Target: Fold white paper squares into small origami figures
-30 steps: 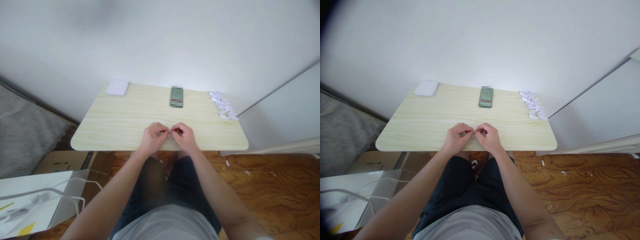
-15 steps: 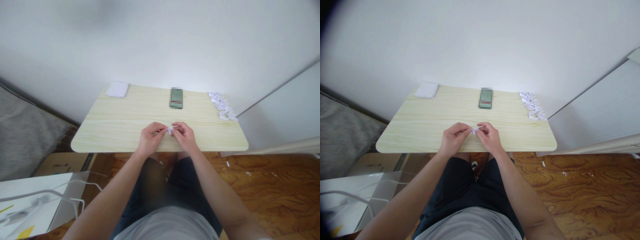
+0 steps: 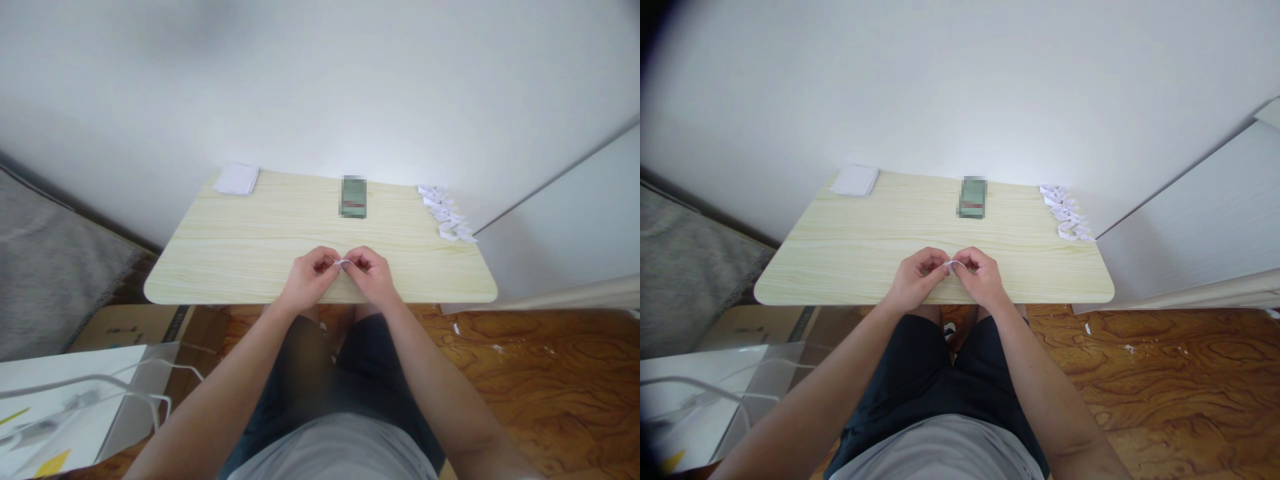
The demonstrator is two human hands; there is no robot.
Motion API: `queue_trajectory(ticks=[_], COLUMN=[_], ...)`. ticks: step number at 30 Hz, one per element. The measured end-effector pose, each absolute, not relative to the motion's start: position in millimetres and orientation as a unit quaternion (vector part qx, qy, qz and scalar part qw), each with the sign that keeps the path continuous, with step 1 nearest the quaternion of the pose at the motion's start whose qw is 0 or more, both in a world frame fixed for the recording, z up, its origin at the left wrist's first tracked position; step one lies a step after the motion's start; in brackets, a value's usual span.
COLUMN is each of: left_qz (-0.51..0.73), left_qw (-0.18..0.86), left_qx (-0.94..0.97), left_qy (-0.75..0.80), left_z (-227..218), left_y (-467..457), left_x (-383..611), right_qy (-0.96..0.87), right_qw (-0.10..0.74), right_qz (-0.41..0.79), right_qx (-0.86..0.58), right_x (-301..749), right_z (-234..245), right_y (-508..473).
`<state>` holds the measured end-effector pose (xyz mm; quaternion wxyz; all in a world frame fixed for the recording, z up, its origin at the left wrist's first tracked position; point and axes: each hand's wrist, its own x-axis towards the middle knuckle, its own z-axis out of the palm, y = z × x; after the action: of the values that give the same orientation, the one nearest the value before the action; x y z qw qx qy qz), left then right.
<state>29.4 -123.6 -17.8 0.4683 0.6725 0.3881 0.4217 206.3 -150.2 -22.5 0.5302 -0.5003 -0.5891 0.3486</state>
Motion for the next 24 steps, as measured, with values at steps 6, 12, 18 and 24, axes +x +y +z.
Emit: queue_trajectory(ticks=[6,12,18,24], left_qz=[0.446,0.462,0.465,0.463], left_qw=[0.547,0.564,0.537,0.500], left_qx=[0.620,0.601,0.621,0.641], left_qy=[0.343,0.327,0.333,0.352], left_z=[-12.2,-12.4,-16.9,-19.3], left_y=[-120.0,-116.3,-117.1,-118.9], left_x=[31.7,30.4,29.2,29.7], right_qy=[-0.580,-0.587,-0.563,-0.574], right_qw=[0.527,0.518,0.529,0.504], right_qz=[0.363,0.386,0.410,0.390], right_qx=[-0.504,-0.488,-0.485,-0.513], right_x=[209.8,212.9,213.4,213.2], right_z=[-22.7,-19.1,-22.1,-24.3], right_y=[-147.8,-149.8,-148.4,-148.3])
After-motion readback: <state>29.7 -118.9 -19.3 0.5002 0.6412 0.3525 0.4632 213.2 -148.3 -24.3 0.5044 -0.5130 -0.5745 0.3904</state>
